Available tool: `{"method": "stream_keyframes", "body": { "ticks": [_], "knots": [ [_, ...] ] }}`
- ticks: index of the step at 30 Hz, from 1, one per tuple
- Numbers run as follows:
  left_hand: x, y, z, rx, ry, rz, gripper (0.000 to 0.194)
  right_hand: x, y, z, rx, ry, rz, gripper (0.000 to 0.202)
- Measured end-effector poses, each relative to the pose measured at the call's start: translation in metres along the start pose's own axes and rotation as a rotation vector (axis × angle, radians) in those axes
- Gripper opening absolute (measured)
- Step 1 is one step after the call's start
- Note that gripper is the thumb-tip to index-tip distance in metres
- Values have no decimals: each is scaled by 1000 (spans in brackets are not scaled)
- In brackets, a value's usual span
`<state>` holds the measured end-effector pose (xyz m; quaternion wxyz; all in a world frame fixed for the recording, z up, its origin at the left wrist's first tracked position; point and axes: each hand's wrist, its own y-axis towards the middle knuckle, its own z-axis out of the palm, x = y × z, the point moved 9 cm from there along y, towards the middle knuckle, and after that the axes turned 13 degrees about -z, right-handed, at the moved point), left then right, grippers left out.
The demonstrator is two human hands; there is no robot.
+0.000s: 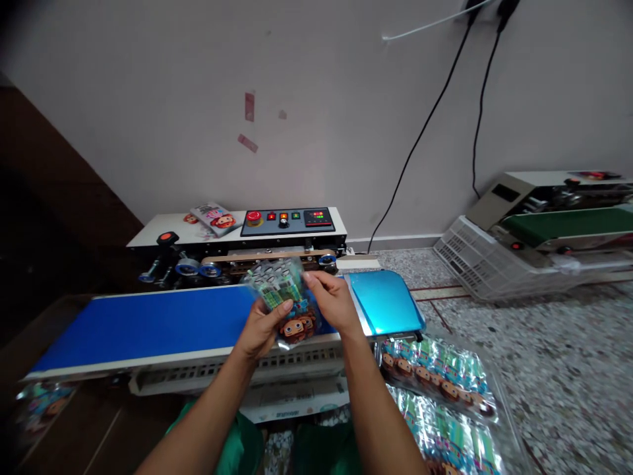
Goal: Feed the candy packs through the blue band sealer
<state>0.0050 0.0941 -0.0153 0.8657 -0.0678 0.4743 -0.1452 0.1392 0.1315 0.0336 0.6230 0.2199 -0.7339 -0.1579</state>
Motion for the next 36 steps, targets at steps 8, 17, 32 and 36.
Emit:
{"method": "stream_keyframes", "body": {
  "ticks": [8, 17, 32, 36],
  "knots": [
    [0, 0, 2, 13, -34, 5, 40, -3, -2, 5, 33, 87, 10, 26],
    [5, 2, 6, 28, -19, -23, 45, -13, -8, -16, -184, 125, 65, 16],
    [11, 5, 2, -5, 2, -34, 35, -12, -16, -72, -602, -57, -72, 23],
    [12, 4, 1, -12, 31, -42, 36, 0, -20, -84, -659, -102, -171, 22]
  ]
}}
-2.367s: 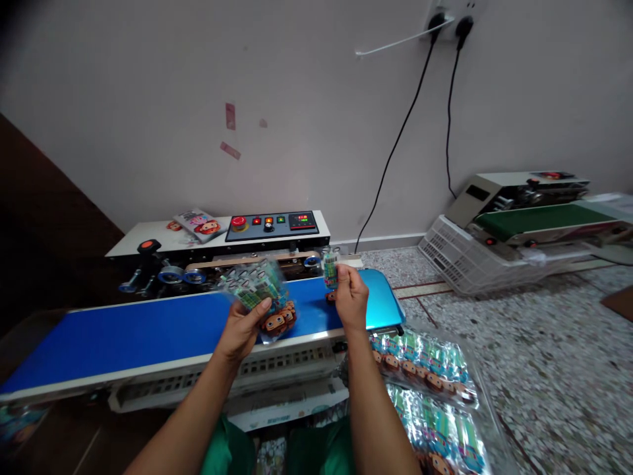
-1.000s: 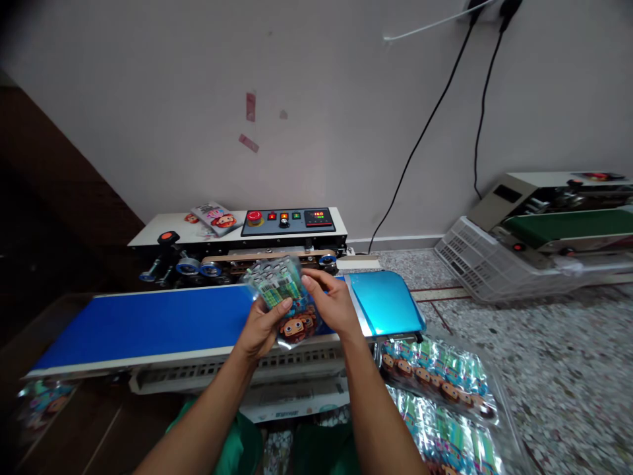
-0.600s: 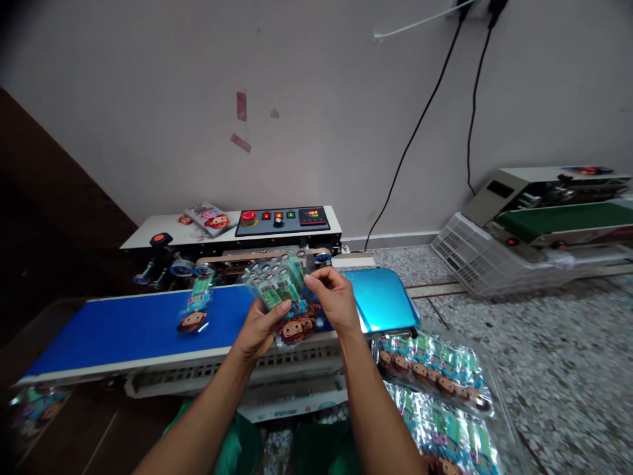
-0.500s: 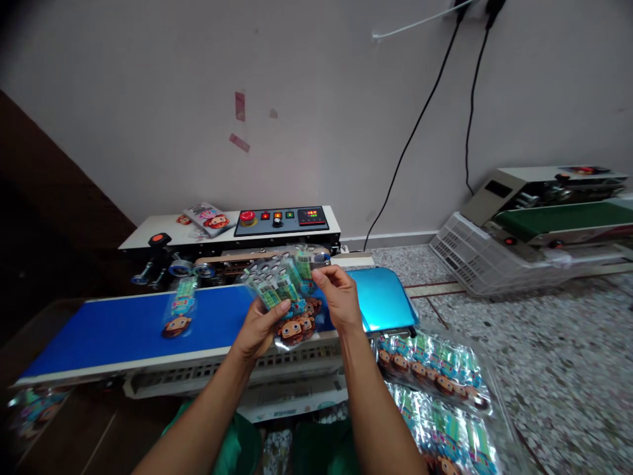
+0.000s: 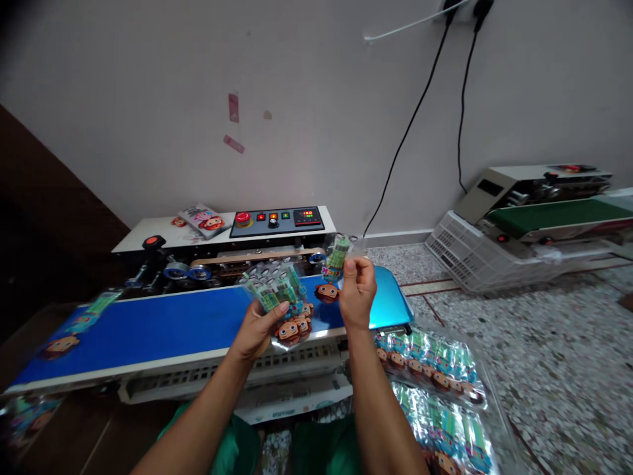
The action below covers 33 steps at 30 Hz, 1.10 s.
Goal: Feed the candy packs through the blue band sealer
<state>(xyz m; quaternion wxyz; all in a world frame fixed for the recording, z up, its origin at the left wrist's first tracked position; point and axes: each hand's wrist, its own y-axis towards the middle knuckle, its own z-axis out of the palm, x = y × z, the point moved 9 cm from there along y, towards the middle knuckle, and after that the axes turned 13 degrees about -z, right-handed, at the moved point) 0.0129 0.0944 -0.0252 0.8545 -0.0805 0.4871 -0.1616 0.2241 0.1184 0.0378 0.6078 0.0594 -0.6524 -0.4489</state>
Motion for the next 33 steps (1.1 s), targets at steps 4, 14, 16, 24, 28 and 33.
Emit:
{"method": "stream_keyframes", "body": {
  "ticks": [4, 14, 16, 24, 28, 33],
  "knots": [
    [-2, 0, 0, 8, -13, -4, 34, 11, 5, -5, -9, -24, -63, 20],
    [-28, -7, -2, 4, -82, 96, 28, 13, -1, 4, 167, -77, -28, 20],
    [-53, -16, -1, -1, -127, 181, 27, 11, -8, 12, 271, -55, -8, 18],
    [-81, -17, 29, 81, -58, 203, 27, 27, -29, 34, 513, -106, -129, 12],
    [-68, -14, 3, 0, -135, 203, 24, 13, -26, 25, 415, -20, 40, 15],
    [-43, -15, -1, 30, -39, 109, 29, 18, -26, 29, 372, -36, 13, 17]
  ]
}}
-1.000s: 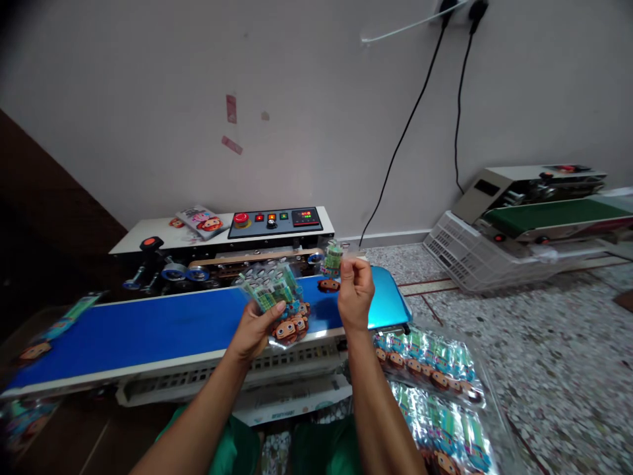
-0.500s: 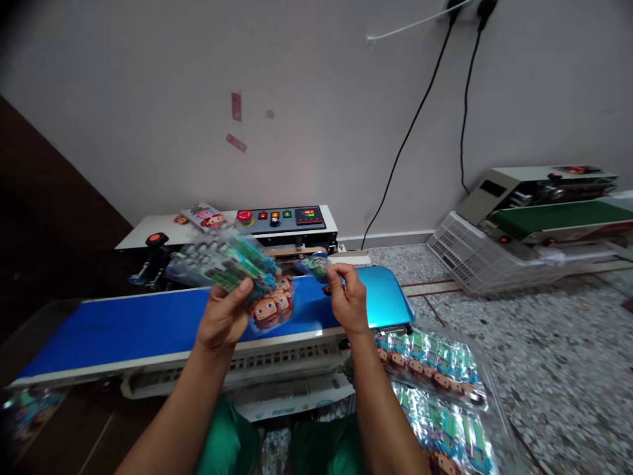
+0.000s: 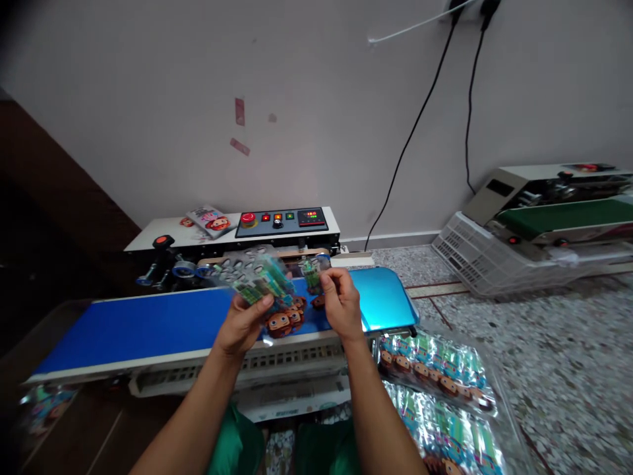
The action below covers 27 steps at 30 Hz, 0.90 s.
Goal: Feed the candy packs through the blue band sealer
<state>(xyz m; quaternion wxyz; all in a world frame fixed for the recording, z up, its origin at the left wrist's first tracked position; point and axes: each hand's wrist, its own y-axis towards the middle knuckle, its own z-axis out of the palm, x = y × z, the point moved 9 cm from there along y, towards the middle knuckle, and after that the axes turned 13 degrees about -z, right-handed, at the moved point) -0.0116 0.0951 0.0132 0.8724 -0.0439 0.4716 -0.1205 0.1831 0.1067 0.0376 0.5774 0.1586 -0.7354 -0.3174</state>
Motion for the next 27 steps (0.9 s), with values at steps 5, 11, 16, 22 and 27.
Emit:
{"method": "stream_keyframes", "body": {
  "ticks": [5, 11, 16, 22, 27],
  "knots": [
    [3, -1, 8, -23, 50, 51, 27, 2, -10, 19, 79, 104, 51, 13],
    [-3, -3, 3, -34, 106, 65, 25, 27, 4, 18, 219, 125, -77, 53],
    [-3, -4, 0, -39, 169, 63, 29, 39, 17, 17, 377, 44, -148, 32],
    [1, -3, 3, -4, 201, 51, 24, 44, 17, 18, 518, -77, -190, 12],
    [7, -2, 5, -3, 143, 24, 26, 44, 18, 15, 529, -140, -186, 20]
  ]
}}
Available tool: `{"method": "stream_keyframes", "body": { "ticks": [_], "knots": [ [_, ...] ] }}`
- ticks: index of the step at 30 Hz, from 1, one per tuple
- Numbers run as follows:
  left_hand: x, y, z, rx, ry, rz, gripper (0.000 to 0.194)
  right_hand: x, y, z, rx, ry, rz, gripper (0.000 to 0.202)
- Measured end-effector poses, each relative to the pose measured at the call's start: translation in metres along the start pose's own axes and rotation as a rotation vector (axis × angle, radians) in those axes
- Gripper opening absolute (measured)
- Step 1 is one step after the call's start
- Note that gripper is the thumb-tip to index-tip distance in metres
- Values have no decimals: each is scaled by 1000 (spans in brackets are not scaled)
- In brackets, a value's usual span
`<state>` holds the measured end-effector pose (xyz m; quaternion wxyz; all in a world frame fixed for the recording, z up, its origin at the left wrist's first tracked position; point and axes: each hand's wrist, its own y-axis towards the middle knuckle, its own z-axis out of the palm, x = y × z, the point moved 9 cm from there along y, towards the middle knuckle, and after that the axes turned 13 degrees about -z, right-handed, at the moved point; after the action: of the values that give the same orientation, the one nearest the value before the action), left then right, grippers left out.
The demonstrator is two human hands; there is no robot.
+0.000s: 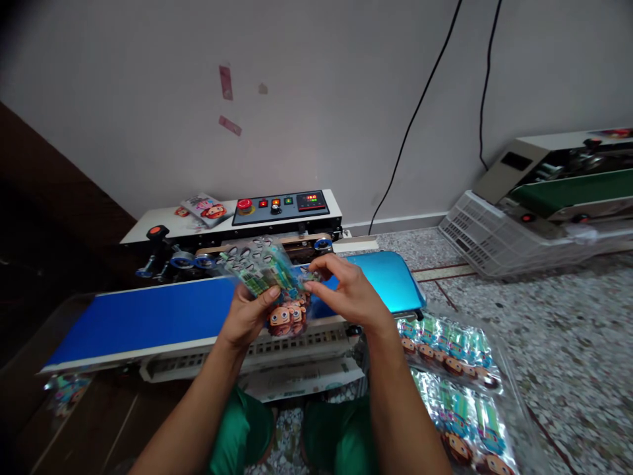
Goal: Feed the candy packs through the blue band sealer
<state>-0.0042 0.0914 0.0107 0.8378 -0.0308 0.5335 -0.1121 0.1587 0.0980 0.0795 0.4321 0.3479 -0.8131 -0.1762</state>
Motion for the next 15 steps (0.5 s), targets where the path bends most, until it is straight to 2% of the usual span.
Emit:
{"method": "stream_keyframes", "body": {
  "ticks": [3, 8, 13, 15],
  "knots": [
    [2, 1, -1, -19, -39, -16, 27, 1, 1, -1, -40, 4, -11, 19],
    [4, 3, 1, -11, -69, -31, 28, 5, 3, 7, -25, 89, -76, 10],
    [0, 2, 4, 3, -113, 1, 30, -4, -1, 0, -120, 53, 31, 19],
    [2, 1, 4, -7, -113, -13, 29, -4, -1, 0, -113, 52, 46, 14]
  ]
}}
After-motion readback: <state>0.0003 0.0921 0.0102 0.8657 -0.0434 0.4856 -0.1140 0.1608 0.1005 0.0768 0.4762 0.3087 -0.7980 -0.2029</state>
